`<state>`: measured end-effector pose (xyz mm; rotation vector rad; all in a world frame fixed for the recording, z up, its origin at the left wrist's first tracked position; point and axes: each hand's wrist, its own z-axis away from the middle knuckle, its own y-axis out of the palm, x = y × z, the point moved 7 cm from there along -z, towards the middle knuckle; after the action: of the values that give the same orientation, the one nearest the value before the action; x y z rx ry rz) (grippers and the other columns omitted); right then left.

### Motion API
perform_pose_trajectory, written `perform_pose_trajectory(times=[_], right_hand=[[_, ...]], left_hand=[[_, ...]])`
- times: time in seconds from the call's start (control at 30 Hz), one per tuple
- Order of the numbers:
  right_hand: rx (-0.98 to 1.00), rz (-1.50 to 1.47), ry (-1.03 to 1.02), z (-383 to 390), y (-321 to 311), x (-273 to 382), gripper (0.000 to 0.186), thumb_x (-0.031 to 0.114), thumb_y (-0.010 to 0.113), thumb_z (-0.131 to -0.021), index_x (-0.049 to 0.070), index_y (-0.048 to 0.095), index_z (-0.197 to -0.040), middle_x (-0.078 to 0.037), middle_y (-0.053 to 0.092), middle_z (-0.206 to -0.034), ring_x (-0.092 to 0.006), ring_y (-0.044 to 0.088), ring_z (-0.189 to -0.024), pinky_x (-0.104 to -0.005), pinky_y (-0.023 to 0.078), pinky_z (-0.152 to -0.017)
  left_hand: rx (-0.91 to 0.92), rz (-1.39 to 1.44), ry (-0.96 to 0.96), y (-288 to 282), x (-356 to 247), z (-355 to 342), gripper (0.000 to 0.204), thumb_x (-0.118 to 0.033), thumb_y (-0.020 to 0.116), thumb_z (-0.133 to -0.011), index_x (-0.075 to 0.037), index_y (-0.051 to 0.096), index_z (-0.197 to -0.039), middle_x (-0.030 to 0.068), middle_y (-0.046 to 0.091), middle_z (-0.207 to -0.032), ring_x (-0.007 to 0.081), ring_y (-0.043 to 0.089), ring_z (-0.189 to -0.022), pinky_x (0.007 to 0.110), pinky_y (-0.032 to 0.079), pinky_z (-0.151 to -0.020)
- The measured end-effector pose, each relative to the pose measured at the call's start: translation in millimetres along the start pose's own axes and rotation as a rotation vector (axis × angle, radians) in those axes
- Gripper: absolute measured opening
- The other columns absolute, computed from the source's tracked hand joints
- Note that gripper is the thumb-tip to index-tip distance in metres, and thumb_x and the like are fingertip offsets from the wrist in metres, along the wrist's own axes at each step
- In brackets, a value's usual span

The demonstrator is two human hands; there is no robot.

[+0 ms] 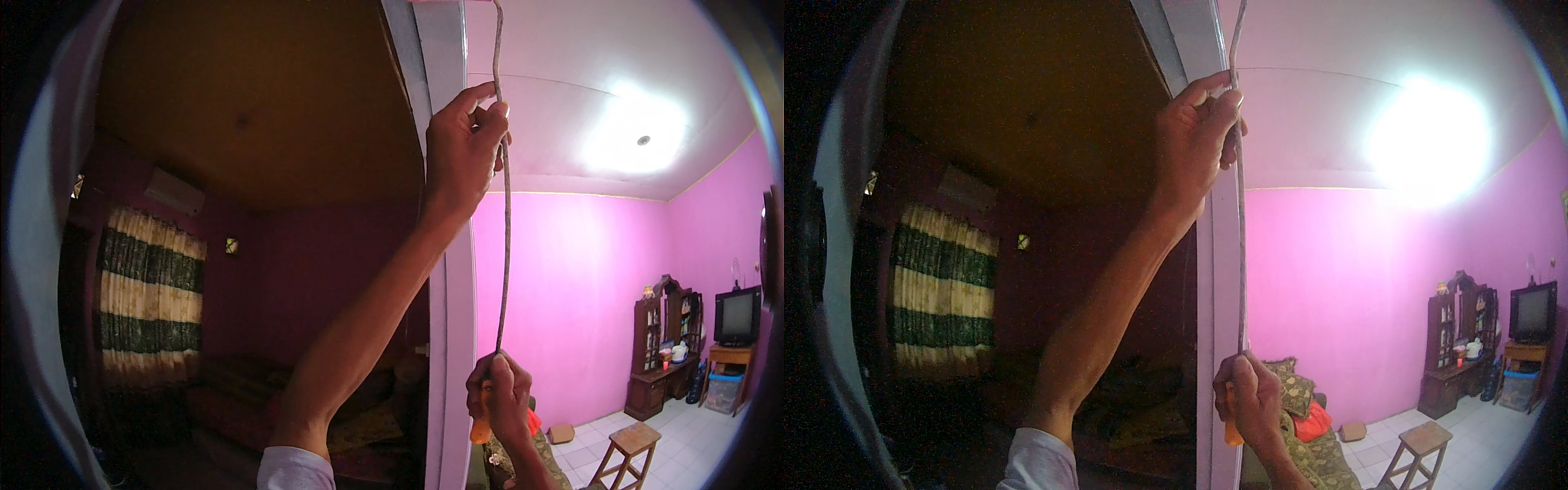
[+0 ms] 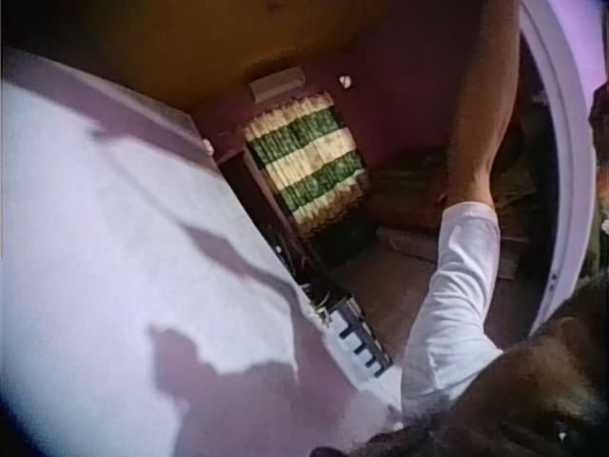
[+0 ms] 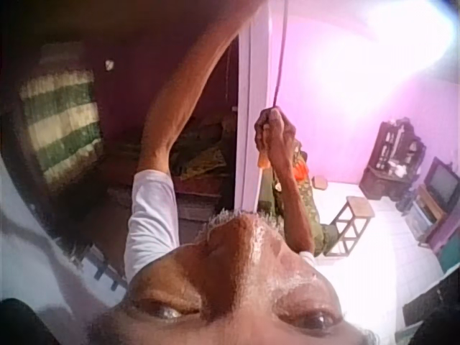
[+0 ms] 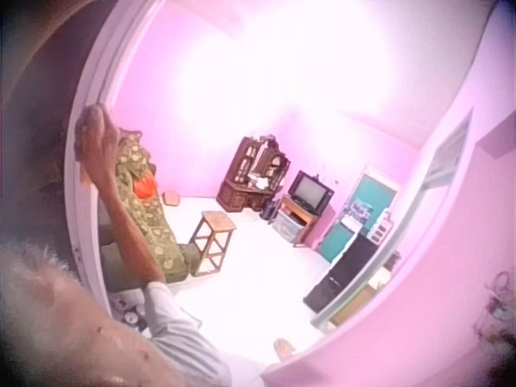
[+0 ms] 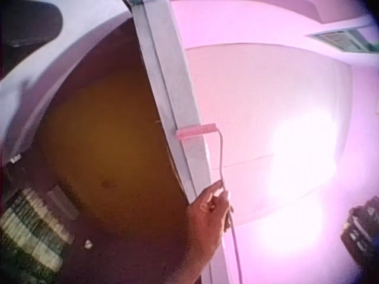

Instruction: The person paints a door frame white using a small roller and a paintbrush. They first apply paint with the roller along the upper frame, then switch to a brush to cover the lower sections and edges while sitting on the floor.

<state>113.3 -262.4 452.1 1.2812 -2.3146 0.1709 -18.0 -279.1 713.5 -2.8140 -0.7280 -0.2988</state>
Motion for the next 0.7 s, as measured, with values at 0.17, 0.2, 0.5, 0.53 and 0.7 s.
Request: perform_pose_trajectory(times=[0.17, 0.2, 0.5, 0.53, 0.7], right_hand=[[-0.014, 0.010, 0.041, -6.2, 8.7, -12.4, 0.043, 0.037, 0.038, -0.103, 0.003, 0.051, -0.079, -0.002, 0.048, -0.058, -0.0089, 0.047, -0.045, -0.0252, 0.037, -0.040], [-0.013, 0.021, 0.047, -6.0, 9.7, -14.0, 0.043, 0.037, 0.039, -0.103, 0.003, 0.051, -0.079, -0.002, 0.048, -0.059, -0.0086, 0.047, -0.045, -0.0252, 0.037, -0.040], [-0.059, 0.012, 0.100, -5.2, -8.8, -40.2, 0.046, 0.040, 0.040, -0.103, 0.004, 0.051, -0.077, -0.002, 0.047, -0.057, -0.0091, 0.047, -0.044, -0.0248, 0.037, -0.039], [-0.057, 0.002, 0.114, -4.7, -10.9, -43.0, 0.045, 0.040, 0.039, -0.103, 0.004, 0.051, -0.077, -0.002, 0.047, -0.057, -0.0093, 0.047, -0.043, -0.0248, 0.037, -0.039], [-0.034, 0.048, 0.129, 1.7, -19.3, -46.2, 0.046, 0.040, 0.039, -0.103, 0.004, 0.051, -0.077, -0.002, 0.048, -0.056, -0.0095, 0.046, -0.042, -0.0248, 0.037, -0.038]], left_hand=[[-0.020, -0.046, -0.054, -9.3, 15.4, 0.8, 0.028, -0.017, 0.060, -0.094, -0.003, 0.061, -0.119, 0.0032, 0.060, -0.065, 0.0051, 0.048, -0.046, 0.022, 0.037, -0.039], [-0.025, -0.053, -0.079, -11.5, 20.5, 2.6, 0.029, -0.017, 0.060, -0.094, -0.003, 0.061, -0.119, 0.0034, 0.060, -0.065, 0.0053, 0.048, -0.046, 0.022, 0.037, -0.040], [-0.031, -0.063, -0.168, -14.3, 59.4, 24.1, 0.031, -0.010, 0.060, -0.094, 0.003, 0.058, -0.122, 0.0024, 0.055, -0.064, 0.0055, 0.046, -0.048, 0.023, 0.039, -0.042], [-0.036, -0.066, -0.181, -15.4, 64.5, 26.6, 0.031, -0.010, 0.059, -0.094, 0.004, 0.058, -0.122, 0.0024, 0.055, -0.064, 0.0054, 0.046, -0.048, 0.023, 0.039, -0.042], [-0.045, -0.047, -0.132, -14.8, 69.6, 32.7, 0.031, -0.011, 0.058, -0.095, 0.004, 0.057, -0.122, 0.0023, 0.054, -0.063, 0.0051, 0.046, -0.048, 0.023, 0.039, -0.042]])
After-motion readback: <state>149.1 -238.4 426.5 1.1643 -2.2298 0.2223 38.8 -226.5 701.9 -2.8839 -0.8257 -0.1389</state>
